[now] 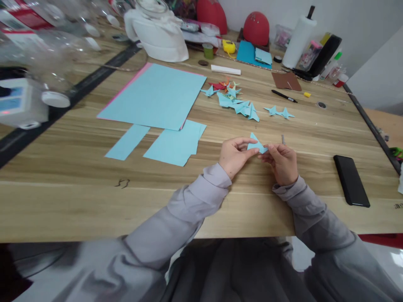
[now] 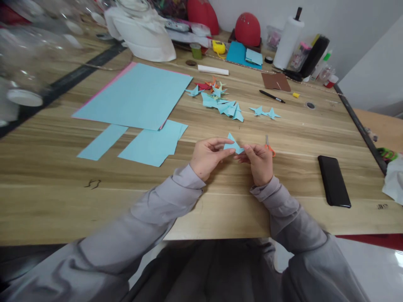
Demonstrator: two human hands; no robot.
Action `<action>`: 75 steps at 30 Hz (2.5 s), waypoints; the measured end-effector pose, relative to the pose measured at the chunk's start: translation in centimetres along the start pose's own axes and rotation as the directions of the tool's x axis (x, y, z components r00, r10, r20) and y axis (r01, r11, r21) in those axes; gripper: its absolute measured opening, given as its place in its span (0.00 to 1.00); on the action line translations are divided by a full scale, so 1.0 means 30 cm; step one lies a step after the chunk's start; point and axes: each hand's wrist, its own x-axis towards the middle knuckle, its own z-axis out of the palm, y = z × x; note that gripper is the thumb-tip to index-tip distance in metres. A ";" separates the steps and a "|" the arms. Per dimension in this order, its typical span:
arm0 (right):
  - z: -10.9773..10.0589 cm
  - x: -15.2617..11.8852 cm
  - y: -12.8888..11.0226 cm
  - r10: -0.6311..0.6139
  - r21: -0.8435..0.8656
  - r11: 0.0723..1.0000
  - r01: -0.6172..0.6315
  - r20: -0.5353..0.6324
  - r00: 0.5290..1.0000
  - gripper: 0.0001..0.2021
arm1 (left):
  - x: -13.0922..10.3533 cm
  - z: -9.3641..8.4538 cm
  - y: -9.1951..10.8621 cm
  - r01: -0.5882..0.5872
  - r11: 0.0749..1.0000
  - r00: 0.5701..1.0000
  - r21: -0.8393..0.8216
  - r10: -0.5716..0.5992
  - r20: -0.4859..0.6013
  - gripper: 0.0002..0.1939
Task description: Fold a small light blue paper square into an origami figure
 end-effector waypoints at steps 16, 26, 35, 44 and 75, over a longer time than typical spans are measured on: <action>-0.002 0.000 -0.001 0.012 0.016 1.000 -0.012 0.008 1.000 0.17 | 0.005 -0.006 -0.004 -0.040 0.999 0.999 -0.028 0.040 0.019 0.14; -0.008 0.004 -0.007 -0.013 -0.070 0.997 0.013 0.004 1.000 0.16 | -0.001 -0.006 -0.005 -0.108 0.990 0.991 0.089 0.100 0.088 0.17; -0.004 -0.002 -0.012 -0.049 -0.094 0.994 0.046 -0.021 0.999 0.12 | -0.003 -0.005 0.005 0.011 0.991 0.996 -0.136 0.001 0.086 0.23; -0.009 0.006 -0.011 -0.120 -0.215 0.969 0.119 0.005 0.993 0.10 | 0.005 -0.010 -0.016 -0.096 0.994 0.993 -0.050 0.099 0.070 0.14; -0.003 0.000 -0.006 0.107 -0.008 0.994 -0.107 0.084 0.991 0.17 | -0.005 -0.002 -0.007 -0.023 0.994 0.993 -0.107 0.036 0.117 0.16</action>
